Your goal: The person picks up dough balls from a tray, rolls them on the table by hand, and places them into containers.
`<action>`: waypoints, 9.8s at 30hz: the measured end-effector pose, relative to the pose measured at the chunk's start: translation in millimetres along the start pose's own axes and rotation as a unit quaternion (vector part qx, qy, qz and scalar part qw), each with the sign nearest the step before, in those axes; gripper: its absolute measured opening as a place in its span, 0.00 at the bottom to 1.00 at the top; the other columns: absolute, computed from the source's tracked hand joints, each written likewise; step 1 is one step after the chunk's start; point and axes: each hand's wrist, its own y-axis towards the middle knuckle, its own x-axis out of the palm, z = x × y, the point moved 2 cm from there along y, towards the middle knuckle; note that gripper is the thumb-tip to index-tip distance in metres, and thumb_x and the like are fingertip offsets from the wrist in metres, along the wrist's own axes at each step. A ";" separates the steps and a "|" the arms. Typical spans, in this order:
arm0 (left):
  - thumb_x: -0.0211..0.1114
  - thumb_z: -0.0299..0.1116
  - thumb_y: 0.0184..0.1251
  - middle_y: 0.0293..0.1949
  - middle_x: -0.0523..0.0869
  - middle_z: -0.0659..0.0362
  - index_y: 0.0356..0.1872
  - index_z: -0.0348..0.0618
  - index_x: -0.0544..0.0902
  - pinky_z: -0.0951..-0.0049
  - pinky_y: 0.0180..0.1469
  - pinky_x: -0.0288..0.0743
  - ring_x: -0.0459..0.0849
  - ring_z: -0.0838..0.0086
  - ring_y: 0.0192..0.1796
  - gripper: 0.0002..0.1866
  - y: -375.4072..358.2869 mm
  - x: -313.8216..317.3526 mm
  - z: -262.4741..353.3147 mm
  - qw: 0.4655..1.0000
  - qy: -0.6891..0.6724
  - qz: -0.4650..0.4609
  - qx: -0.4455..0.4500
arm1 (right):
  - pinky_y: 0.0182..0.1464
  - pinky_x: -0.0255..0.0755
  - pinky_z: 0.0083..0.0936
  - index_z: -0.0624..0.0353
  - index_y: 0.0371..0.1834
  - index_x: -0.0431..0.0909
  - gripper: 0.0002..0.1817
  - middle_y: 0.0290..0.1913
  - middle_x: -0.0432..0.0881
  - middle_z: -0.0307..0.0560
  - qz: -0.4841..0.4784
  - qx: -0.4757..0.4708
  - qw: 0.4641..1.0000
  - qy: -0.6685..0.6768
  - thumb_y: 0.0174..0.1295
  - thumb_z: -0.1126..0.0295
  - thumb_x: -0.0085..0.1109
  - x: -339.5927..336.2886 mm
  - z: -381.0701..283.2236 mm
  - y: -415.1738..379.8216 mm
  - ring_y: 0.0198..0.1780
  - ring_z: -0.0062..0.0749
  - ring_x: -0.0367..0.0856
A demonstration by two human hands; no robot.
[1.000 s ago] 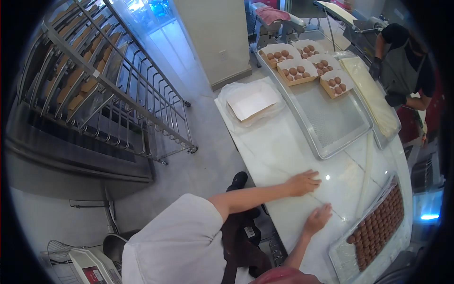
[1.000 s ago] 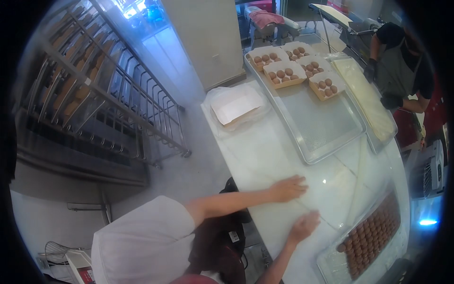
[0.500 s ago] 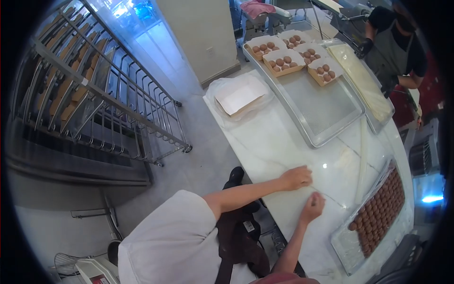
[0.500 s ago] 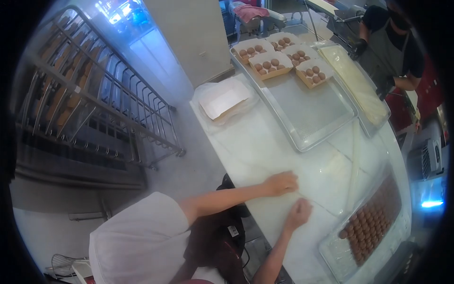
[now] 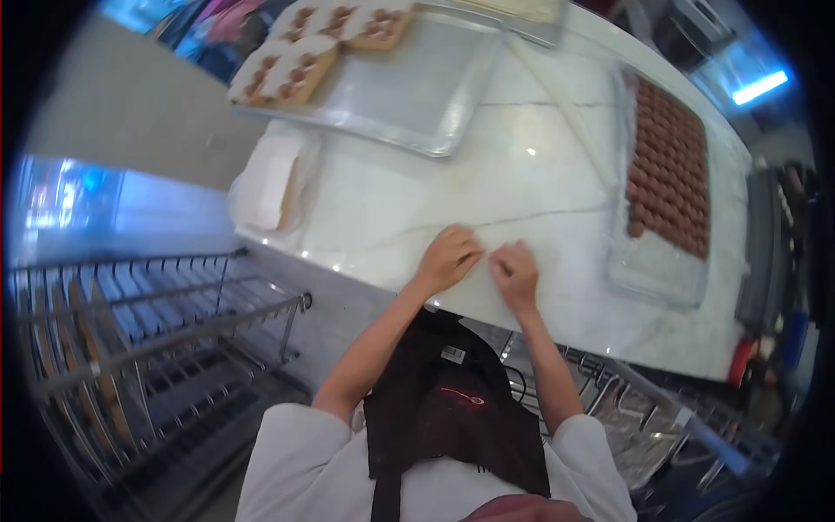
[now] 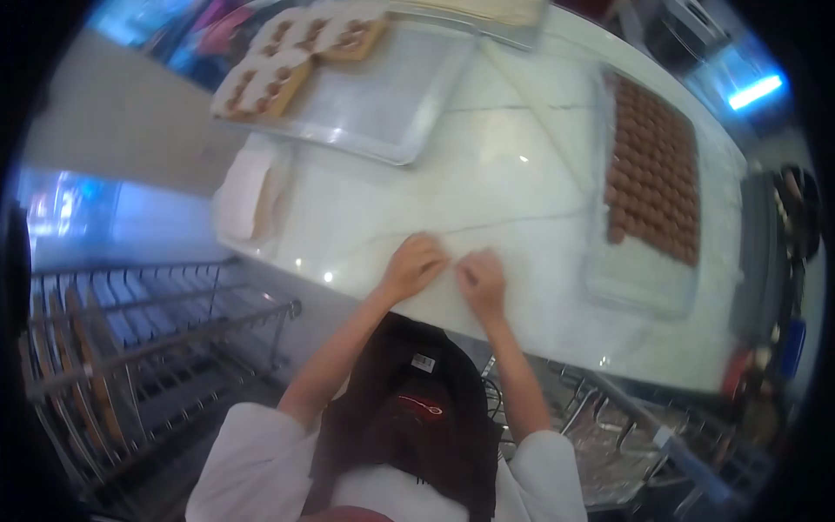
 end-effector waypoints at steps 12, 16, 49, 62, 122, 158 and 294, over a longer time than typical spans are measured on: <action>0.77 0.29 0.51 0.41 0.85 0.57 0.33 0.44 0.86 0.60 0.51 0.74 0.80 0.58 0.46 0.09 35.0 6.3 -7.3 0.995 0.054 -0.016 -0.084 | 0.52 0.72 0.42 0.58 0.27 0.79 0.07 0.34 0.80 0.49 0.127 0.071 0.989 -0.010 0.48 0.70 0.67 3.7 32.4 29.8 0.45 0.49 0.78; 0.77 0.30 0.52 0.46 0.85 0.55 0.36 0.43 0.87 0.61 0.55 0.75 0.81 0.58 0.49 0.10 -14.7 -15.1 15.8 0.992 0.040 -0.118 0.002 | 0.56 0.71 0.42 0.58 0.30 0.80 0.08 0.37 0.80 0.49 -0.039 0.020 0.999 0.025 0.48 0.70 0.68 -7.1 6.8 -25.2 0.48 0.48 0.78; 0.75 0.29 0.52 0.41 0.83 0.57 0.50 0.44 0.82 0.63 0.48 0.79 0.82 0.60 0.46 0.21 -37.8 -112.3 -6.2 0.989 -0.029 -0.022 -0.143 | 0.47 0.78 0.25 0.63 0.58 0.79 0.22 0.50 0.84 0.45 -0.126 0.348 0.923 0.105 0.59 0.74 0.70 -8.2 -79.0 11.4 0.47 0.26 0.83; 0.76 0.29 0.56 0.44 0.89 0.54 0.51 0.38 0.85 0.68 0.47 0.80 0.88 0.64 0.42 0.20 5.5 -408.9 -157.6 0.984 0.044 0.027 -0.169 | 0.51 0.77 0.34 0.58 0.54 0.80 0.25 0.49 0.85 0.47 -0.118 0.024 0.990 0.078 0.51 0.70 0.75 210.3 -270.1 191.3 0.49 0.37 0.84; 0.69 0.35 0.60 0.41 0.83 0.65 0.42 0.54 0.81 0.39 0.70 0.56 0.83 0.67 0.51 0.10 -8.2 -367.8 -218.1 0.946 0.299 -0.097 -0.080 | 0.75 0.42 0.61 0.46 0.56 0.82 0.20 0.59 0.83 0.36 -0.021 0.016 0.990 -0.142 0.59 0.64 0.69 221.8 -253.6 159.8 0.71 0.42 0.70; 0.69 0.42 0.62 0.74 0.68 0.49 0.67 0.49 0.78 0.45 0.75 0.50 0.64 0.49 0.75 0.30 0.3 -27.7 -0.8 0.944 0.289 -0.134 -0.084 | 0.55 0.74 0.42 0.57 0.47 0.84 0.15 0.49 0.85 0.48 0.146 0.121 0.968 -0.166 0.61 0.62 0.62 -102.9 90.7 165.0 0.51 0.46 0.81; 0.60 0.38 0.70 0.72 0.72 0.56 0.63 0.42 0.76 0.50 0.80 0.51 0.59 0.58 0.79 0.22 -0.5 -20.0 -50.5 0.950 0.304 -0.073 0.027 | 0.80 0.39 0.54 0.66 0.76 0.59 0.31 0.79 0.56 0.64 -0.073 0.059 0.911 -0.402 0.72 0.66 0.42 19.2 25.3 26.3 0.81 0.58 0.48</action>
